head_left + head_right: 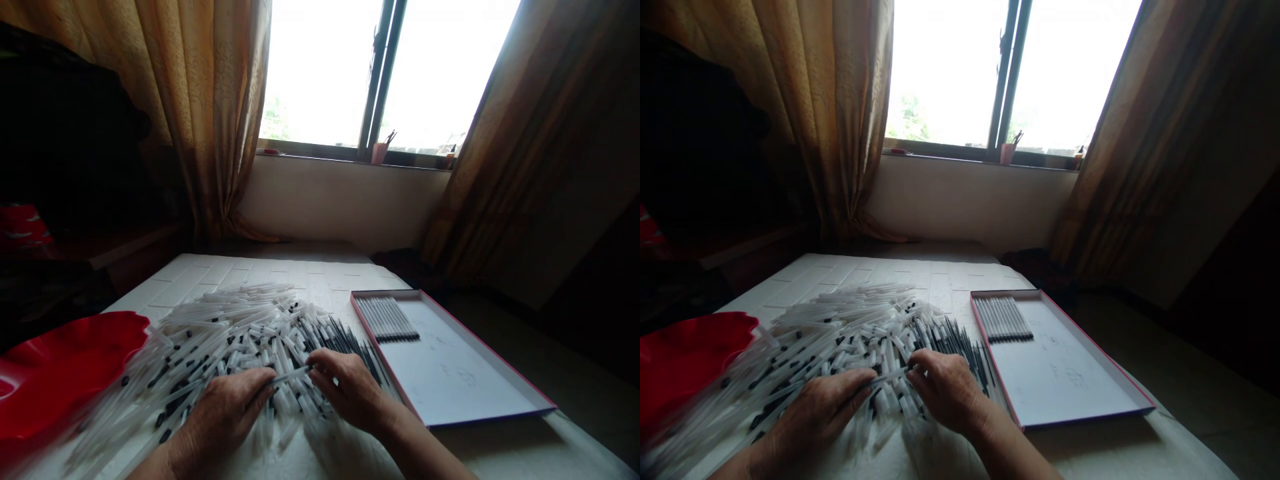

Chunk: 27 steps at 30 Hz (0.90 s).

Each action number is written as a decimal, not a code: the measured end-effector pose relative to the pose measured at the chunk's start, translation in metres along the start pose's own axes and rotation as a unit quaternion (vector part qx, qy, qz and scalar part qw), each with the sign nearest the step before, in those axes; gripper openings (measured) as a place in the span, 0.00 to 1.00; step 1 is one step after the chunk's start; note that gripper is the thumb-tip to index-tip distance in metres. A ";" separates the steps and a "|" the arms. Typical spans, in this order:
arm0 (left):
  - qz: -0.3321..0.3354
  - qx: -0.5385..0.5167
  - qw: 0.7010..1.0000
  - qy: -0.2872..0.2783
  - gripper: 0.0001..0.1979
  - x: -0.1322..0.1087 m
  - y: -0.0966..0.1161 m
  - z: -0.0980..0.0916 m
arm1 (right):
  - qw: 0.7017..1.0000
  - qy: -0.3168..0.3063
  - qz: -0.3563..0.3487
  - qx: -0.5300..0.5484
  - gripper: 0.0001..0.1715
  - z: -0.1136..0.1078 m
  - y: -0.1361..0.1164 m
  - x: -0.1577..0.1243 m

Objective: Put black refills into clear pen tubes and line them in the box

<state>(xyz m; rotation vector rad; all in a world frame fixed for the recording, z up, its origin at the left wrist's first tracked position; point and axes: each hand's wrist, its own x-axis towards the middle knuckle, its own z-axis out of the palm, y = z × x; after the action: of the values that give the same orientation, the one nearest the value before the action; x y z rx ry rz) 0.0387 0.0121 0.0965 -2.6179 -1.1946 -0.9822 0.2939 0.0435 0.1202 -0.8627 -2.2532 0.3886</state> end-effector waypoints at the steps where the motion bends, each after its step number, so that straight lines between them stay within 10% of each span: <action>1: -0.001 0.000 1.000 -0.001 0.11 -0.001 -0.002 0.002 | 1.000 0.000 -0.001 0.000 0.11 0.000 0.000 0.000; 27: 0.007 0.060 0.995 0.076 0.13 0.001 -0.008 -0.003 | 0.998 0.057 -0.010 -0.020 0.17 0.002 0.003 0.002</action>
<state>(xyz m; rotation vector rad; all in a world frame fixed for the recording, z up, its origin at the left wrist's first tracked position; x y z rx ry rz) 0.0315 0.0173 0.0978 -2.4088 -1.1596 -1.0514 0.2926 0.0470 0.1186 -0.8601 -2.1691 0.2797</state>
